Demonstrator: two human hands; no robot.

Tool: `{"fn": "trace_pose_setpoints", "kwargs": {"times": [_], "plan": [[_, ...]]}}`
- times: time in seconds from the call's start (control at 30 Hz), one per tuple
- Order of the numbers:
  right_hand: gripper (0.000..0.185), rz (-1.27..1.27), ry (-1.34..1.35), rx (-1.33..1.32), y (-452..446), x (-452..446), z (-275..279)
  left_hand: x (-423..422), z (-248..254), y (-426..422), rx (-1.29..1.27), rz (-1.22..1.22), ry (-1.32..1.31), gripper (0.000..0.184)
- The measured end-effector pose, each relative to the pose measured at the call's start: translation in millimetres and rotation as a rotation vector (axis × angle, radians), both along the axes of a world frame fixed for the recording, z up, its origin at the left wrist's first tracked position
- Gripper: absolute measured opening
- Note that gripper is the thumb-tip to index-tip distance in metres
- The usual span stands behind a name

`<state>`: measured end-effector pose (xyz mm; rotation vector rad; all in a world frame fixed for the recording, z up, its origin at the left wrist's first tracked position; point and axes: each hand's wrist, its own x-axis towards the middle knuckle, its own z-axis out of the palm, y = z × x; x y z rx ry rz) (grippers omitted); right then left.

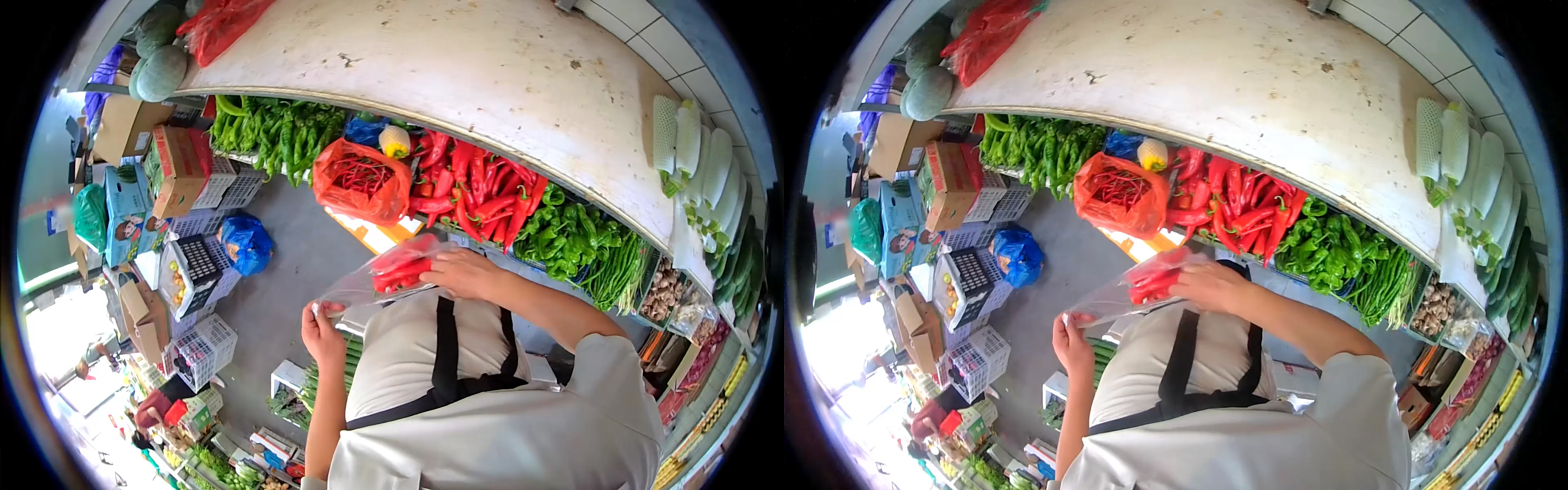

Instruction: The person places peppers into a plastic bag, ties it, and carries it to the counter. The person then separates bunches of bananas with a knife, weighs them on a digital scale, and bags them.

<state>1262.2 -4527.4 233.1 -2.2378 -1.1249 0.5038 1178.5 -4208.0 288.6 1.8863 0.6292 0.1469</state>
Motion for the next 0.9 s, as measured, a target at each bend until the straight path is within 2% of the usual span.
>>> {"fn": "trace_pose_setpoints", "kwargs": {"times": [0.03, 0.07, 0.1, 0.17, 0.2, 0.23, 0.27, 0.3, 0.33, 0.37, 0.43, 0.63, 0.67, 0.73, 0.77, 0.8, 0.83, 0.9], "plan": [[0.037, -0.024, -0.081, 0.131, -1, 0, 0, -4, 4, -4, -0.006, -0.004, 0.0, 0.023], [0.029, -0.066, -0.114, 0.275, -5, 3, 1, -7, 9, -6, -0.282, 0.031, 0.047, 0.024], [0.029, -0.067, -0.118, 0.273, -9, 6, 0, -9, 15, -8, -0.556, 0.065, 0.094, 0.025], [0.014, -0.375, -0.12, 0.352, -25, 6, -4, -7, 35, -18, -0.547, 0.017, 0.143, 0.026], [0.005, -0.564, 0.046, 0.351, -40, 10, -19, -5, 43, -22, -0.537, -0.022, 0.2, 0.026], [0.008, -0.794, -0.09, 0.307, -55, 17, -24, -6, 47, -24, -0.526, -0.06, 0.257, 0.026], [0.013, -1.019, -0.165, 0.179, -74, 25, -37, -7, 46, -26, -0.503, -0.059, 0.241, 0.026], [0.026, -1.169, -0.232, -0.224, -98, 29, -58, -7, 46, -26, -0.502, -0.058, 0.238, 0.026], [0.048, -1.233, -0.126, -0.595, -127, 32, -99, -7, 46, -25, -0.486, -0.02, 0.242, 0.027], [0.063, -1.276, 0.279, -0.757, -140, 45, -89, -6, 46, -25, -0.47, 0.02, 0.242, 0.027], [0.064, -1.214, 0.323, -0.798, -155, 39, -115, -10, 40, -18, -0.45, 0.039, 0.238, 0.027], [0.053, -1.249, 0.154, -0.615, -149, 39, -155, -34, 25, -2, -0.394, 0.165, 0.308, 0.027], [0.053, -1.249, 0.153, -0.61, -151, 43, -145, -38, 24, 0, -0.391, 0.193, 0.337, 0.027], [0.053, -1.29, -0.072, -0.387, -158, 55, -126, -45, 24, 1, -0.416, 0.225, 0.327, 0.027], [0.056, -1.251, -0.127, -0.492, -168, 65, -124, -51, 26, 1, -0.443, 0.257, 0.331, 0.028], [0.069, -1.286, 0.007, -0.536, -180, 74, -120, -55, 25, 1, -0.445, 0.273, 0.332, 0.028], [0.069, -1.28, 0.009, -0.536, -194, 85, -138, -57, 24, 0, -0.444, 0.279, 0.334, 0.028], [0.085, -1.236, -0.301, -0.396, -226, 100, -195, -60, 22, -2, -0.453, 0.271, 0.332, 0.028]]}}
